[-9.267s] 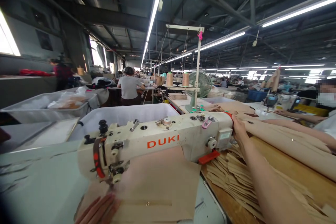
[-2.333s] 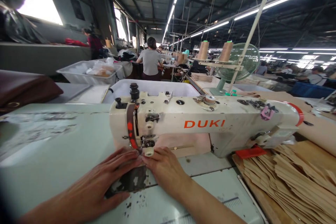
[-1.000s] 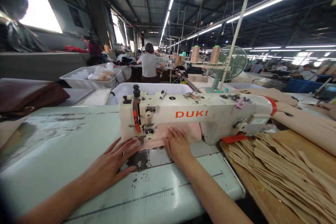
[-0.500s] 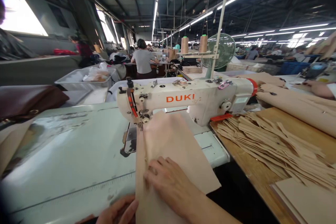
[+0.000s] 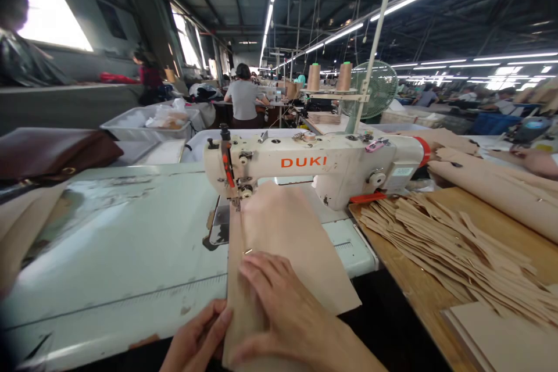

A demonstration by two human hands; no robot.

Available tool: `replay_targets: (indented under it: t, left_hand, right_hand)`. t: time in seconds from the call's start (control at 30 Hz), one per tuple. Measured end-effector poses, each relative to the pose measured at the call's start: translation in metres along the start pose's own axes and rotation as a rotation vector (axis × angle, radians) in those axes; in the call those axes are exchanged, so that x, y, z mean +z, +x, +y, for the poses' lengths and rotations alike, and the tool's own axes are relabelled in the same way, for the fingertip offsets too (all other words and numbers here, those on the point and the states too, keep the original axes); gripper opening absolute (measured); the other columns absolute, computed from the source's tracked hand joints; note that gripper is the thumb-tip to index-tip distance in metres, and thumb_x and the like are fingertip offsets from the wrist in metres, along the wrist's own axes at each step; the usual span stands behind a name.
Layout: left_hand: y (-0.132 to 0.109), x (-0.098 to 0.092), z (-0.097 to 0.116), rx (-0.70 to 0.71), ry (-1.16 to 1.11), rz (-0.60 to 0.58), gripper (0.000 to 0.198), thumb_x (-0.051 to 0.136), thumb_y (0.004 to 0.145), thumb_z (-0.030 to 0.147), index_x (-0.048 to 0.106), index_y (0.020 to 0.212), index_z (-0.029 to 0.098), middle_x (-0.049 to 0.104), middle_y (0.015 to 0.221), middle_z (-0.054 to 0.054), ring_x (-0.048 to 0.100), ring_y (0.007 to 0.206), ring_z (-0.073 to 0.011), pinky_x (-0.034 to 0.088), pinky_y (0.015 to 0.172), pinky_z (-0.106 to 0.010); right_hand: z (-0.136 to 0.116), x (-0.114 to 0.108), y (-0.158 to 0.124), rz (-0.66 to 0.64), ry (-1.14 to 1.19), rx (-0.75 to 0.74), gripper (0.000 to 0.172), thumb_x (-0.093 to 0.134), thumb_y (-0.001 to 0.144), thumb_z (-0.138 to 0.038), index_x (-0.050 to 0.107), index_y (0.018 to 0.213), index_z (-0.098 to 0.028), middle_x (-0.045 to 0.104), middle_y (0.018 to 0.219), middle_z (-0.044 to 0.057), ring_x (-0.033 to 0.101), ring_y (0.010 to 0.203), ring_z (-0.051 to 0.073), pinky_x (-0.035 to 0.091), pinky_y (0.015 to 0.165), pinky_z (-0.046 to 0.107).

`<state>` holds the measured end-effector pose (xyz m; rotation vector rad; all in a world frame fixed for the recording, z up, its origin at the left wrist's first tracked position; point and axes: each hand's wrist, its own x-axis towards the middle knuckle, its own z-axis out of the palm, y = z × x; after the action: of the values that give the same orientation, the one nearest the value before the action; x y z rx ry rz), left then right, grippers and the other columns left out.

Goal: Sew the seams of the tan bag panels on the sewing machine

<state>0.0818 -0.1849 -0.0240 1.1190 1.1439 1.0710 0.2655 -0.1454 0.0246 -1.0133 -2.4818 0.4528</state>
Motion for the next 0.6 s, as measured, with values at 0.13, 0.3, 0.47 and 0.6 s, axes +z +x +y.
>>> replay_targets:
  t: [0.13, 0.3, 0.47, 0.6]
  left_hand:
    - [0.002, 0.001, 0.004, -0.001, -0.066, -0.083, 0.048, 0.059, 0.088, 0.063, 0.062, 0.077, 0.016, 0.057, 0.062, 0.001, 0.055, 0.051, -0.0121, 0.048, 0.05, -0.021]
    - [-0.001, -0.018, -0.015, -0.117, 0.122, -0.041, 0.062, 0.049, 0.09, 0.071, 0.068, 0.081, 0.013, 0.068, 0.066, -0.007, 0.067, 0.054, -0.0185, 0.053, 0.049, -0.025]
    - [-0.002, -0.017, -0.011, -0.236, -0.045, -0.034, 0.068, 0.062, 0.08, 0.074, 0.074, 0.103, 0.011, 0.076, 0.094, -0.015, 0.073, 0.089, -0.0294, 0.061, 0.079, -0.038]
    - [-0.003, -0.002, 0.004, -0.273, -0.331, -0.055, 0.057, 0.069, 0.083, 0.062, 0.074, 0.109, 0.011, 0.074, 0.107, -0.016, 0.069, 0.105, -0.0327, 0.057, 0.091, -0.043]
  right_hand:
    - [-0.002, 0.011, -0.023, -0.096, -0.005, -0.075, 0.08, 0.062, 0.085, -0.015, 0.023, 0.154, -0.016, 0.038, 0.154, 0.013, 0.031, 0.143, 0.026, 0.02, 0.121, 0.046]
    - [0.002, 0.004, -0.009, 0.073, 0.24, 0.085, 0.037, 0.043, 0.096, -0.008, 0.06, 0.126, -0.02, 0.067, 0.118, 0.005, 0.059, 0.112, 0.017, 0.045, 0.1, 0.031]
    - [-0.002, -0.009, 0.002, 0.094, 0.299, 0.298, 0.025, 0.049, 0.101, -0.027, 0.068, 0.087, -0.02, 0.068, 0.082, 0.001, 0.062, 0.078, 0.015, 0.047, 0.071, 0.025]
    - [-0.005, -0.001, 0.001, 0.098, 0.282, 0.198, 0.022, 0.049, 0.1, -0.023, 0.068, 0.089, -0.02, 0.07, 0.089, 0.001, 0.063, 0.087, 0.016, 0.048, 0.078, 0.026]
